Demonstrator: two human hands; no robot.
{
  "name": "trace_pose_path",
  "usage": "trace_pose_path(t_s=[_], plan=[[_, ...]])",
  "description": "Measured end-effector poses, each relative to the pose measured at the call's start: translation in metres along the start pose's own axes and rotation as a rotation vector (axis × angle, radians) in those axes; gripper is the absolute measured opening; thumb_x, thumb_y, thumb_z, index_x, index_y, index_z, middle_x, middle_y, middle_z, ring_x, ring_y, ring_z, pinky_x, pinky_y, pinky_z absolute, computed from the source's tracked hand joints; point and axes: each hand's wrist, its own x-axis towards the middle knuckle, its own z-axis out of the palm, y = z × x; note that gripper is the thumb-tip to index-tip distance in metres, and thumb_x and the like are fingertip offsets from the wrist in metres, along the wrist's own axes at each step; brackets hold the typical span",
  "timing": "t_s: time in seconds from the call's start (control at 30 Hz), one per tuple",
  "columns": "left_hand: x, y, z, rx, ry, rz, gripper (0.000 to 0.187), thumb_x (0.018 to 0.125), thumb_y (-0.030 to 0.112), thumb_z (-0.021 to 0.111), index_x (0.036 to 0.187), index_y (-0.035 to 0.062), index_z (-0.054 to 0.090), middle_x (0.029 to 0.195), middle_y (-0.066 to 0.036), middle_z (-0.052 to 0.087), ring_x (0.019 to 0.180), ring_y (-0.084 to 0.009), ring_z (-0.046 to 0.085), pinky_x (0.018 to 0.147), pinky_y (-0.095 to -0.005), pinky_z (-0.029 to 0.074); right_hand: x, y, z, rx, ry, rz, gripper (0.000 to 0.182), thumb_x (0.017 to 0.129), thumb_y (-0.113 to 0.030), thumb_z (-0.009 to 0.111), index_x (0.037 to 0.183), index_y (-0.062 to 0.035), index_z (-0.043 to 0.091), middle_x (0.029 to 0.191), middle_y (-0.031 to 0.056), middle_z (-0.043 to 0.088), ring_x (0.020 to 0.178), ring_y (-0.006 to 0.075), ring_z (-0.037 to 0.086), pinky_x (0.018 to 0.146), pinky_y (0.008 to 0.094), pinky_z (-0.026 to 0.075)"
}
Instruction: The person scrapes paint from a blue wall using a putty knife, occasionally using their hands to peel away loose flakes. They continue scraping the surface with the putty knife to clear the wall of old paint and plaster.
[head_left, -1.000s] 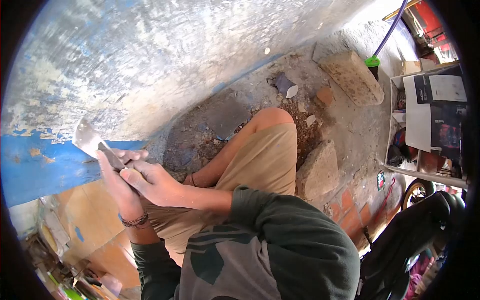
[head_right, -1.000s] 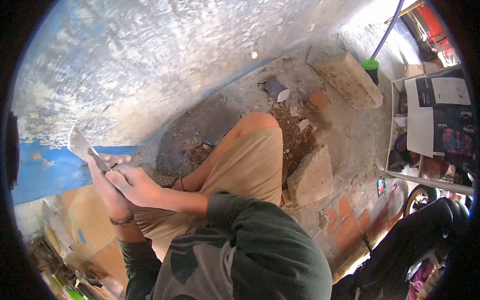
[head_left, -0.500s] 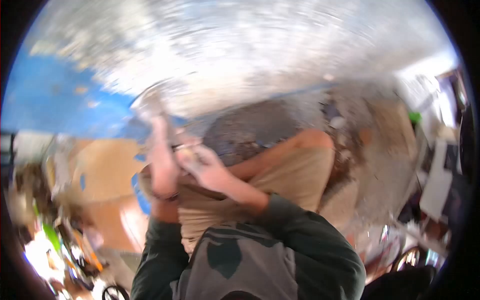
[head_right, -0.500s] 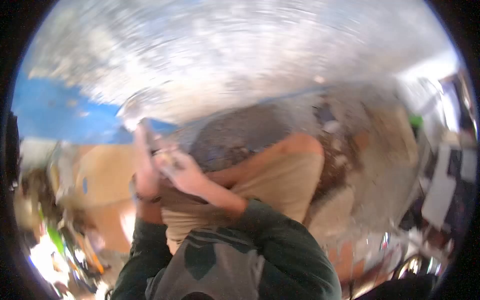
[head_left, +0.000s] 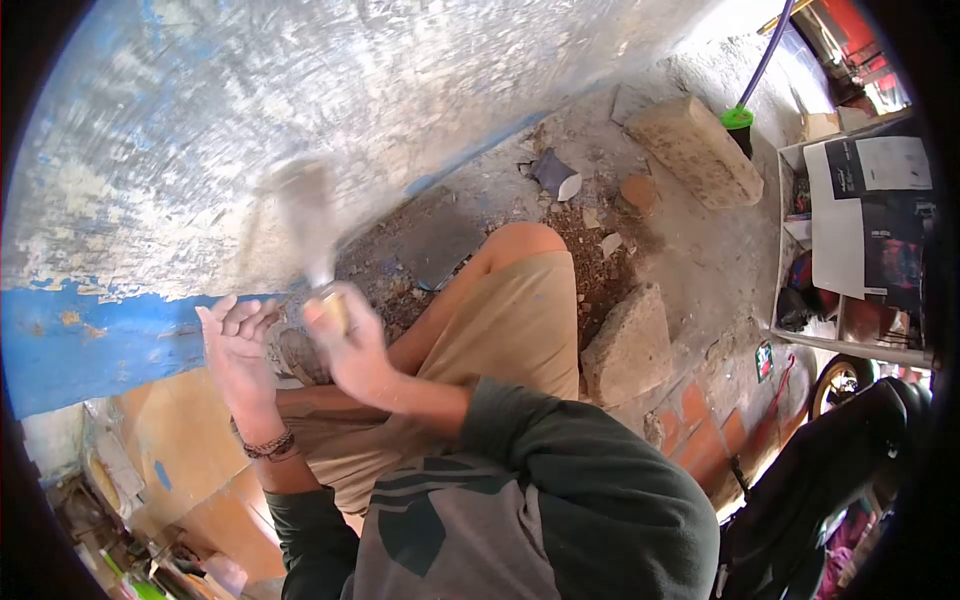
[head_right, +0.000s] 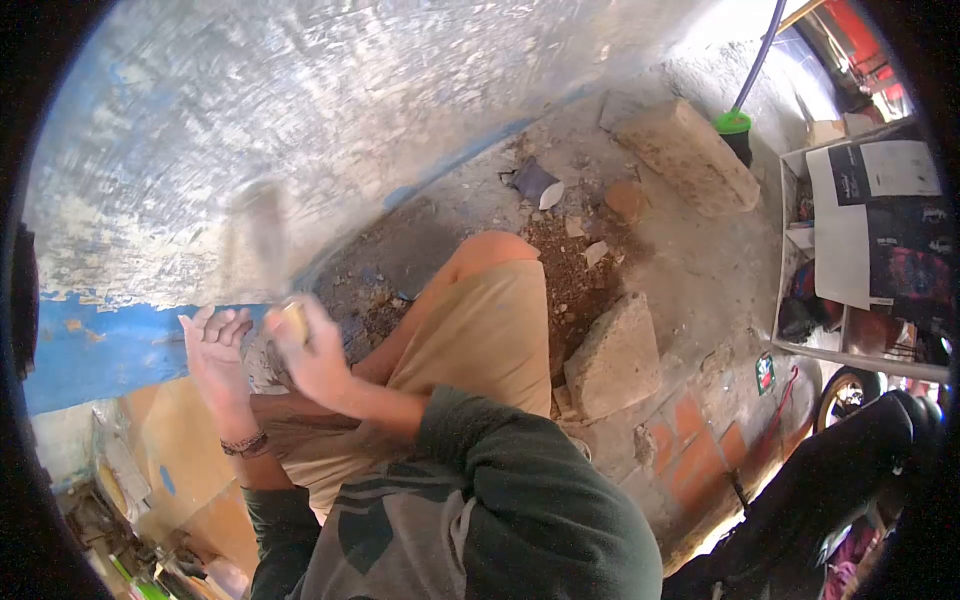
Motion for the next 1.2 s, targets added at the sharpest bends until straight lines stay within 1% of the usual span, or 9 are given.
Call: trace_pose_path(t_s=[0.2, 0.3, 0.43, 0.53, 0.57, 0.73, 0.8, 1.0, 1.2], plan=[[0.001, -0.009, -0.044, -0.080, 0.039, -0.145, 0.041, 0.099, 0.043, 0.049, 0.110, 0.0036, 0.056, 0.091, -0.011, 0.064, 0.092, -0.0296, 0.064, 0.089, -0.0409, 0.049, 0.137, -0.024, -0.126, -0.068, 0.851, -0.197, 0.011, 0.096, -0.014, 0.053, 0.099, -0.0070, 0.044, 0.075, 0.0038, 0.049, 0.057, 0.0098, 0.049, 0.047, 0.0259, 0.041], [0.003, -0.026, -0.043, -0.095, 0.081, -0.199, 0.039, 0.099, 0.042, 0.051, 0.108, 0.0045, 0.056, 0.088, -0.010, 0.064, 0.091, -0.0295, 0.064, 0.089, -0.0414, 0.049, 0.185, 0.034, -0.178, -0.671, 0.681, -0.173, 0.028, 0.092, -0.012, 0.056, 0.111, 0.0054, 0.045, 0.097, 0.0135, 0.056, 0.083, 0.0263, 0.056, 0.078, 0.0415, 0.045], [0.000, -0.037, -0.021, -0.113, 0.010, -0.235, 0.037, 0.098, 0.039, 0.053, 0.107, 0.0039, 0.057, 0.088, -0.011, 0.065, 0.090, -0.0299, 0.065, 0.086, -0.0421, 0.050, 0.146, -0.003, -0.122, -0.464, 0.778, -0.032, 0.044, 0.088, -0.013, 0.059, 0.122, 0.0082, 0.039, 0.115, 0.0249, 0.054, 0.105, 0.0351, 0.056, 0.091, 0.0424, 0.042], [-0.006, -0.049, -0.010, -0.091, -0.027, -0.225, 0.036, 0.100, 0.035, 0.049, 0.110, 0.0008, 0.054, 0.090, -0.015, 0.065, 0.087, -0.0305, 0.067, 0.082, -0.0424, 0.054, 0.127, 0.036, -0.120, -0.219, 0.779, 0.039, 0.038, 0.088, -0.011, 0.060, 0.119, 0.0004, 0.041, 0.096, 0.0135, 0.051, 0.079, 0.0205, 0.051, 0.069, 0.0318, 0.039], [-0.007, -0.053, -0.003, -0.095, -0.018, -0.205, 0.036, 0.102, 0.033, 0.045, 0.112, -0.0004, 0.052, 0.091, -0.016, 0.064, 0.086, -0.0298, 0.067, 0.081, -0.0411, 0.055, 0.113, 0.044, -0.107, -0.227, 0.741, -0.010, 0.034, 0.088, -0.009, 0.061, 0.115, -0.0053, 0.042, 0.077, 0.0036, 0.050, 0.054, 0.0083, 0.047, 0.046, 0.0234, 0.037], [-0.017, -0.017, 0.055, 0.164, 0.065, -0.111, 0.026, 0.097, 0.018, 0.051, 0.086, -0.0009, 0.066, 0.095, -0.006, 0.065, 0.088, -0.0144, 0.060, 0.080, -0.0295, 0.047, 0.023, 0.002, -0.006, -0.143, 0.071, -0.192, 0.023, 0.092, -0.002, 0.059, 0.112, -0.0048, 0.049, 0.090, -0.0004, 0.052, 0.076, 0.0053, 0.049, 0.066, 0.0207, 0.043], [-0.014, -0.028, 0.045, 0.003, 0.035, -0.086, 0.029, 0.100, 0.026, 0.053, 0.103, -0.0005, 0.064, 0.091, -0.005, 0.066, 0.085, -0.0139, 0.062, 0.078, -0.0275, 0.049, 0.010, 0.001, -0.001, -0.140, -0.279, -0.051, 0.022, 0.093, -0.007, 0.062, 0.112, 0.0000, 0.053, 0.096, 0.0014, 0.056, 0.084, 0.0067, 0.050, 0.072, 0.0225, 0.044], [-0.027, -0.033, 0.010, -0.273, -0.005, -0.117, 0.042, 0.103, 0.034, 0.043, 0.119, -0.0026, 0.055, 0.101, -0.017, 0.067, 0.095, -0.0278, 0.067, 0.085, -0.0387, 0.055, 0.009, 0.011, -0.011, -0.259, -0.503, 0.159, 0.032, 0.099, -0.028, 0.056, 0.115, 0.0000, 0.057, 0.097, 0.0008, 0.057, 0.084, 0.0070, 0.052, 0.073, 0.0234, 0.044], [-0.010, -0.004, 0.000, -0.315, -0.071, -0.073, 0.039, 0.102, 0.034, 0.047, 0.110, -0.0031, 0.055, 0.087, -0.015, 0.068, 0.082, -0.0274, 0.068, 0.077, -0.0382, 0.057, 0.009, -0.003, 0.021, -0.293, -0.623, 0.320, 0.026, 0.101, -0.031, 0.052, 0.113, -0.0084, 0.053, 0.076, -0.0024, 0.053, 0.058, 0.0022, 0.047, 0.042, 0.0172, 0.035]])
